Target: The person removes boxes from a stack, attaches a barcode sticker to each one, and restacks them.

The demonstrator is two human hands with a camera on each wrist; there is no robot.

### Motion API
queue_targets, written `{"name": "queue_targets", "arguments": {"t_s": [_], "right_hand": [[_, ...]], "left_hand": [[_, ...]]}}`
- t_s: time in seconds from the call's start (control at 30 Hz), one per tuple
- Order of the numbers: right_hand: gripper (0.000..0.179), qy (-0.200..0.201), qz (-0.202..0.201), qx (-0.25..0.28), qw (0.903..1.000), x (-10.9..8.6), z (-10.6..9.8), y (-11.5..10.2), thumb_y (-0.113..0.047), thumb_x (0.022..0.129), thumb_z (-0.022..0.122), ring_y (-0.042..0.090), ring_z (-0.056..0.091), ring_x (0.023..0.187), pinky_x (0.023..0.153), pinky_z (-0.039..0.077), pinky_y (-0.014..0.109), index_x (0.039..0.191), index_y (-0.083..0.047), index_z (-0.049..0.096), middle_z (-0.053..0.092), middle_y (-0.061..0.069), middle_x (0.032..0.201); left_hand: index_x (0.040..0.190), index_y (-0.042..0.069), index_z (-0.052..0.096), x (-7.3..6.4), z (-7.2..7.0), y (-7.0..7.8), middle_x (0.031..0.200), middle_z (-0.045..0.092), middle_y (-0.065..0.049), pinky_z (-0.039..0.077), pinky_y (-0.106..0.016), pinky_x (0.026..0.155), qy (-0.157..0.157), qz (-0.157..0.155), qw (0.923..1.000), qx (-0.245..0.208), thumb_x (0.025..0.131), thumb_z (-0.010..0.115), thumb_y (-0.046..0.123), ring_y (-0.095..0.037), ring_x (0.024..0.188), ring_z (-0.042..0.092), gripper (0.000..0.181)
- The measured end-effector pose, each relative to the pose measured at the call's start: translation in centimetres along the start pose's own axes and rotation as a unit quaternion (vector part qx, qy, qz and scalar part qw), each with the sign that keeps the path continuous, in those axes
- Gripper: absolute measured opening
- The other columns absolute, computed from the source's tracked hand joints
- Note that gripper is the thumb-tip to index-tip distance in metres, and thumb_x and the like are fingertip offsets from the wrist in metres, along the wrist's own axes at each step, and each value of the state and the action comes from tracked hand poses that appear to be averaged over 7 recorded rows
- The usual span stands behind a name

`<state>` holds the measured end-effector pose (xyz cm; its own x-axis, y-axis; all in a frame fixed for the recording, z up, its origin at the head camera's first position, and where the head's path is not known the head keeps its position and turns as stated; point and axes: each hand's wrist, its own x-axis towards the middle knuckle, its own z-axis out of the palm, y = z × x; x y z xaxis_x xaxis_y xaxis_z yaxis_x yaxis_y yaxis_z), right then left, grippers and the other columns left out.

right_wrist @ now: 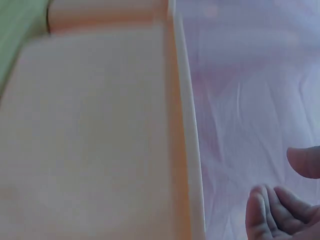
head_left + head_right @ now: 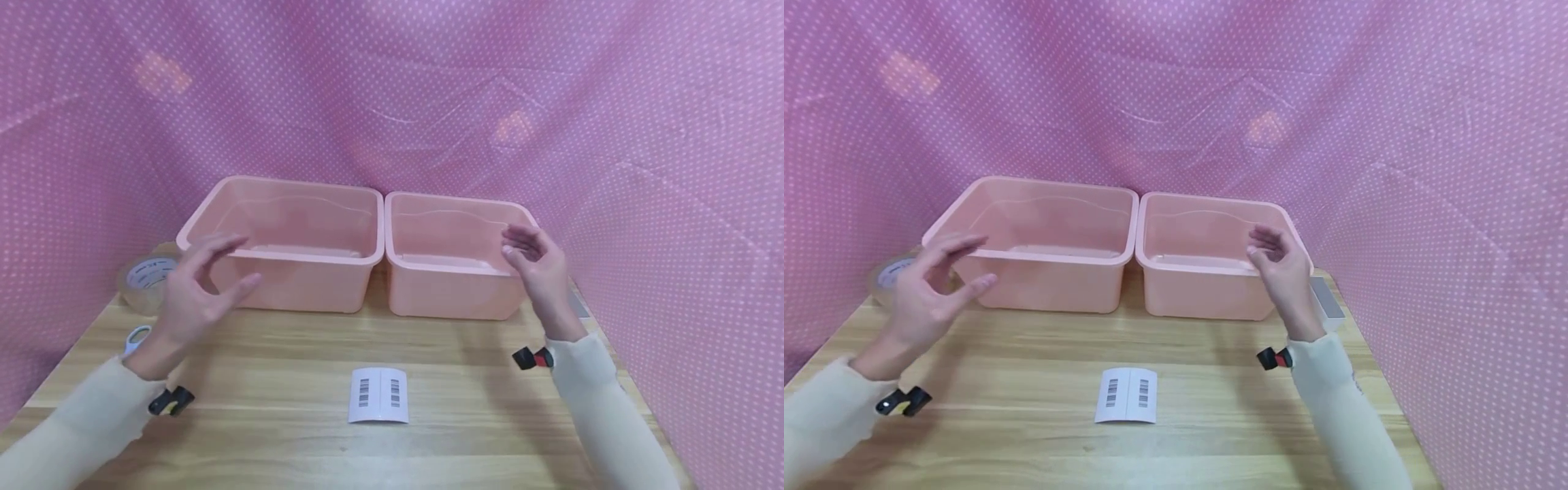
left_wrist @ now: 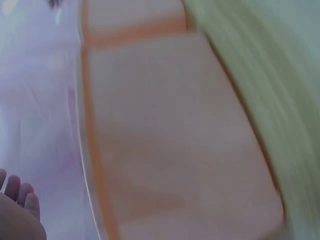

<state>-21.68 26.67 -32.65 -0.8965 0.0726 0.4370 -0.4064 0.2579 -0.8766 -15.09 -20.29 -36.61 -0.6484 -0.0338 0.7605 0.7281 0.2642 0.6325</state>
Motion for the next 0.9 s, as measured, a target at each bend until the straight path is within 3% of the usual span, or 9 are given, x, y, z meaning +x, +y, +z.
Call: {"name": "queue_targets", "arguments": {"t_s": [0.1,0.2,0.33,0.43,0.63,0.77,0.9], "right_hand": [[0.039,-0.061,-0.01,0.029,0.9977,-1.7,1.5,-0.2,0.001,0.092,0.067,0.01,0.068,0.104,0.093,0.056,0.015,0.13,0.005,0.058,0.071,0.002,0.117],[0.037,-0.112,-0.015,0.02,0.9933,-3.0,3.0,-0.2,0.001,0.092,0.067,0.009,0.068,0.103,0.092,0.057,0.017,0.128,0.006,0.059,0.071,0.01,0.119],[0.038,-0.158,-0.015,0.003,0.9872,-4.3,4.9,0.3,0.004,0.09,0.068,0.011,0.068,0.102,0.091,0.058,0.018,0.127,0.006,0.06,0.069,0.023,0.12],[0.04,-0.195,-0.009,-0.005,0.9807,-5.1,6.2,1.2,0.005,0.089,0.068,0.018,0.067,0.104,0.091,0.058,0.019,0.128,0.008,0.059,0.067,0.027,0.12],[0.04,-0.256,0.025,-0.033,0.9658,-6.5,8.4,3.3,-0.001,0.09,0.07,0.036,0.066,0.109,0.09,0.058,0.021,0.128,0.003,0.06,0.067,0.024,0.122],[0.038,-0.296,0.038,-0.049,0.9531,-7.3,9.6,4.6,-0.004,0.089,0.072,0.037,0.067,0.108,0.091,0.059,0.028,0.126,0.001,0.063,0.069,0.025,0.12],[0.038,-0.34,0.046,-0.083,0.9358,-7.9,10.4,5.4,-0.005,0.089,0.074,0.03,0.068,0.105,0.094,0.058,0.038,0.125,0.001,0.063,0.07,0.022,0.119]], "left_hand": [[0.131,-0.01,0.058,-1.2,1.9,1.1,0.135,0.063,0.004,0.041,-0.017,0.115,-0.051,-0.002,0.9983,-0.027,0.07,0.075,-0.021,-0.01,0.129,0.055,0.065],[0.136,-0.006,0.055,-2.7,3.7,1.9,0.139,0.059,-0.001,0.04,-0.017,0.116,-0.106,-0.039,0.9923,-0.051,0.075,0.074,-0.018,-0.01,0.132,0.053,0.065],[0.14,0.005,0.054,-4.4,6.1,2.1,0.139,0.059,-0.003,0.041,-0.015,0.113,-0.175,-0.097,0.9795,-0.026,0.084,0.077,-0.001,-0.011,0.129,0.054,0.061],[0.142,0.011,0.054,-5.4,7.9,1.8,0.138,0.061,-0.002,0.045,-0.024,0.113,-0.217,-0.141,0.9658,-0.001,0.086,0.08,0.014,-0.018,0.126,0.058,0.062],[0.142,0.014,0.054,-6.6,10.9,0.3,0.136,0.063,-0.003,0.051,-0.048,0.108,-0.272,-0.21,0.9389,0.027,0.085,0.082,0.028,-0.029,0.124,0.061,0.065],[0.143,0.013,0.054,-7.0,12.2,-0.8,0.138,0.064,-0.008,0.052,-0.051,0.107,-0.293,-0.248,0.9225,0.038,0.085,0.082,0.031,-0.033,0.125,0.061,0.067],[0.143,0.01,0.054,-7.2,13.0,-1.4,0.136,0.065,-0.011,0.053,-0.05,0.105,-0.31,-0.266,0.9106,0.064,0.083,0.083,0.031,-0.032,0.123,0.062,0.07]]}}
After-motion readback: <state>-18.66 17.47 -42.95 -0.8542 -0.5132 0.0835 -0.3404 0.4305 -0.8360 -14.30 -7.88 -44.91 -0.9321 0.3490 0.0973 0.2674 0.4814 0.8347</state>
